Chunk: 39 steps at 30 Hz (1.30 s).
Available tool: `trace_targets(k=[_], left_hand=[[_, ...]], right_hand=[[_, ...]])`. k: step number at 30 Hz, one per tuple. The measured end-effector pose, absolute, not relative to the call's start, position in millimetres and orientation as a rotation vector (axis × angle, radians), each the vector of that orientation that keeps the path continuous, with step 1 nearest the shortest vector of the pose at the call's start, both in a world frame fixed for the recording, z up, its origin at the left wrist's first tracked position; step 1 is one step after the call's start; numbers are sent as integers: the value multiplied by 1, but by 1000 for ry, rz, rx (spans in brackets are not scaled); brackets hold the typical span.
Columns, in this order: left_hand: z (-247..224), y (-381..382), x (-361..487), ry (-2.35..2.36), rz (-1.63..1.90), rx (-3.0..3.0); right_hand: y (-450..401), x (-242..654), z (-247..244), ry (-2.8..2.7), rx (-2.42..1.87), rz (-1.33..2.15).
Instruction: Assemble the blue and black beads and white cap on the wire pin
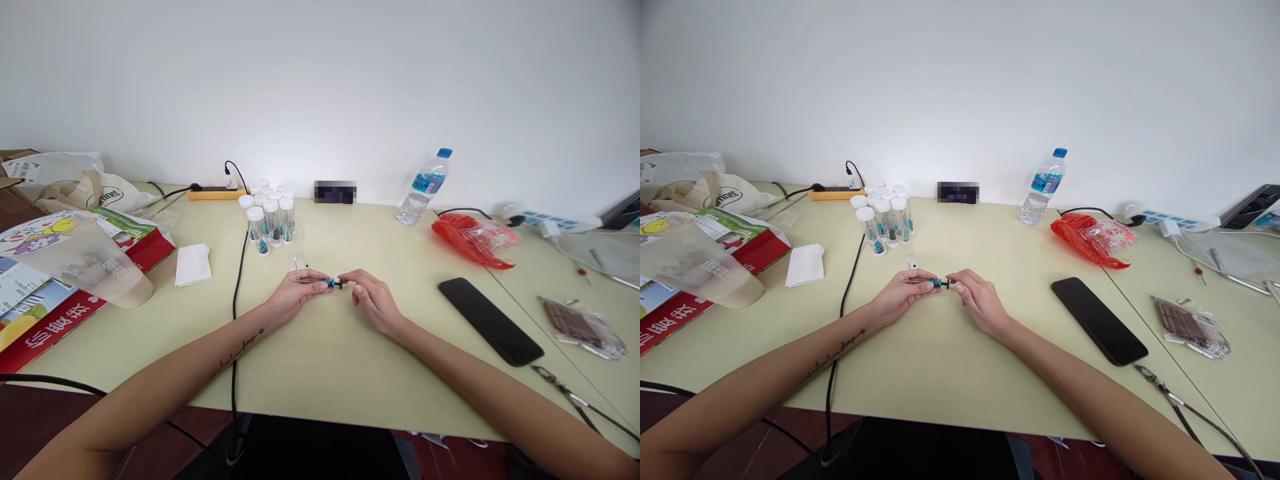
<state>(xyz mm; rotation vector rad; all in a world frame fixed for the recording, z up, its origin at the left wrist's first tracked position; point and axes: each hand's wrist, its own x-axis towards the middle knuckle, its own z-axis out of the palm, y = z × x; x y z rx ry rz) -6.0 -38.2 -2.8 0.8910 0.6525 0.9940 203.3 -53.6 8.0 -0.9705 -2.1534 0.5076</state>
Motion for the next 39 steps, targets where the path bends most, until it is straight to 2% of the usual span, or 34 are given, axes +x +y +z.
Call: trace_targets(k=[39], left_hand=[[-2, -38, -6, 665, 1005, 872]], right_hand=[[-52, 204, 7, -2132, -977, 551]])
